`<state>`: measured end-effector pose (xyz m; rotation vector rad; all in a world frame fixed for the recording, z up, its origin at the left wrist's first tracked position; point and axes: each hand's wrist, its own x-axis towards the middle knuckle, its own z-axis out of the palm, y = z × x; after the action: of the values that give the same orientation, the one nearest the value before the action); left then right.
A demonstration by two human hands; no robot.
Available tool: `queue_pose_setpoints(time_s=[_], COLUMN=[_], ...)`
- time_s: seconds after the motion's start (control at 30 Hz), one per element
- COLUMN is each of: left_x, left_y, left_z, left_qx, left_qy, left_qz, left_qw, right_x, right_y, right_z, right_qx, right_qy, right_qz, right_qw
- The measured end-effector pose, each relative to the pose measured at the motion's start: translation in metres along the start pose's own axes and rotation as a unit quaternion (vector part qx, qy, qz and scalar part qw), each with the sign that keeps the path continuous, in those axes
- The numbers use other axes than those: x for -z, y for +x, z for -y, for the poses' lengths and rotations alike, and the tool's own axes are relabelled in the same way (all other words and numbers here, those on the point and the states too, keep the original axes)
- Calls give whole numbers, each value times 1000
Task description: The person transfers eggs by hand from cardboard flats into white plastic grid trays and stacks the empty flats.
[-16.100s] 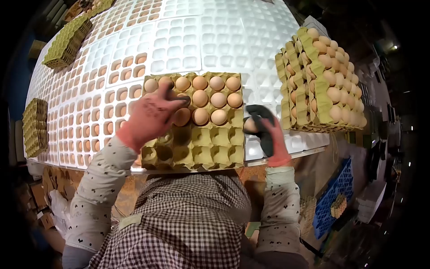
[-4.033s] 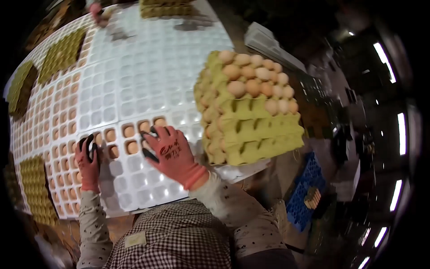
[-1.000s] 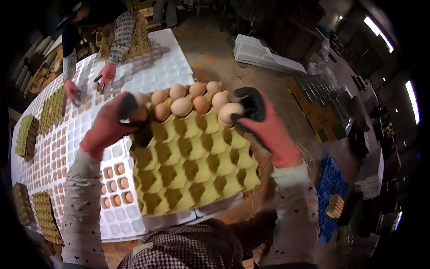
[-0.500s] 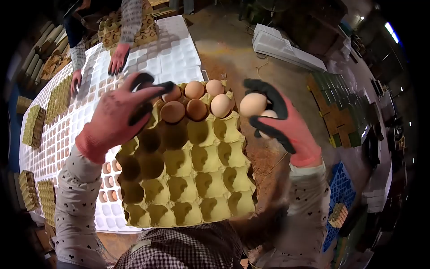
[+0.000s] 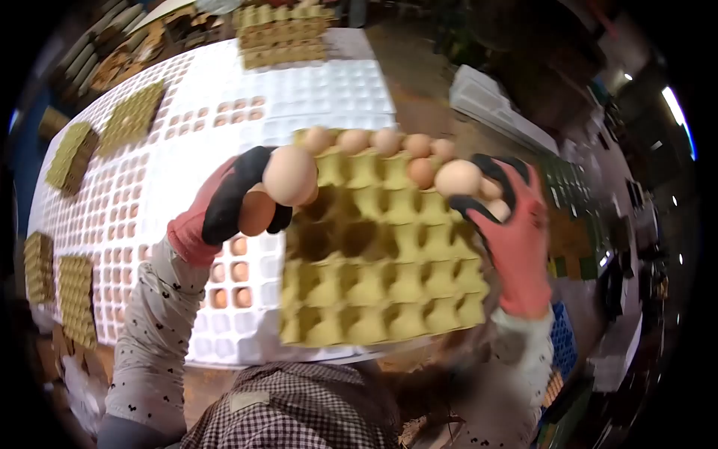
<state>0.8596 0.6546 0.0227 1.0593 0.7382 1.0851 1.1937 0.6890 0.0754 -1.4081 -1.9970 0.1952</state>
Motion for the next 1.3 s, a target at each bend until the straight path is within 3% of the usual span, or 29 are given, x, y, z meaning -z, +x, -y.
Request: queue_pose_setpoints(time_s=[0.03, 0.1, 0.2, 0.23, 0.27, 0.3, 0.33, 0.37, 0.43, 0.47, 0.6, 0.63, 0.7, 0.77, 0.83, 0.9, 0.97, 1.07, 1.1, 1.13, 1.17, 1.23, 1.3], left_x=[20, 48, 84, 106, 125, 152, 145, 134, 116, 118, 118, 127, 149, 160, 172, 166, 168, 152, 139, 122, 104, 73, 39], left_y=[-26, -84, -197, -239, -276, -313, -329, -336, -337, -346, -357, -361, -375, -381, -392, -391, -382, -325, -293, -257, -217, -138, -57], left_z=[11, 24, 43, 59, 80, 128, 129, 126, 117, 127, 102, 98, 113, 130, 165, 163, 167, 133, 112, 90, 71, 45, 20], left_qx=[-23, 25, 84, 58, 133, 50, 68, 86, 153, 115, 252, 277, 180, 55, 42, 64, 55, -40, -77, -113, -145, -256, -320], left_qy=[47, 39, 91, 86, 68, 151, 346, 525, 668, 713, 698, 658, 647, 626, 654, 666, 634, 634, 630, 596, 562, 580, 609], left_qz=[12, -65, -226, -207, -267, -323, -314, -292, -230, -198, -190, -194, -275, -369, -381, -350, -396, -358, -339, -311, -283, -225, -154], left_qw=[999, 997, 966, 973, 952, 933, 882, 794, 691, 663, 642, 672, 688, 685, 653, 656, 662, 684, 694, 732, 763, 740, 709], right_x=[2, -10, -58, -73, -108, -155, -194, -227, -270, -280, -263, -264, -278, -279, -272, -247, -201, -110, -76, -62, -49, -46, -58], right_y=[-11, -48, -114, -125, -143, -167, -185, -199, -215, -224, -220, -222, -235, -242, -239, -227, -204, -153, -125, -102, -76, -31, 9], right_z=[30, 61, 148, 180, 193, 197, 207, 214, 219, 216, 207, 197, 168, 164, 167, 175, 182, 185, 182, 161, 145, 94, 28], right_qx=[-27, 92, 124, 142, 163, 184, 195, 206, 237, 241, 215, 194, 237, 217, 172, 163, 193, 296, 304, 320, 234, 165, 191], right_qy=[62, 112, 165, 172, 161, 147, 105, 65, -30, -21, -83, -74, -95, -85, -61, 3, 72, 91, 36, -22, 7, -128, -214], right_qz=[23, 60, 301, 362, 384, 406, 378, 351, 345, 328, 353, 334, 268, 262, 286, 254, 273, 195, 193, 131, 121, 25, 87], right_qw=[997, 988, 931, 905, 895, 883, 899, 911, 908, 913, 907, 919, 929, 937, 941, 953, 940, 931, 932, 938, 965, 978, 954])
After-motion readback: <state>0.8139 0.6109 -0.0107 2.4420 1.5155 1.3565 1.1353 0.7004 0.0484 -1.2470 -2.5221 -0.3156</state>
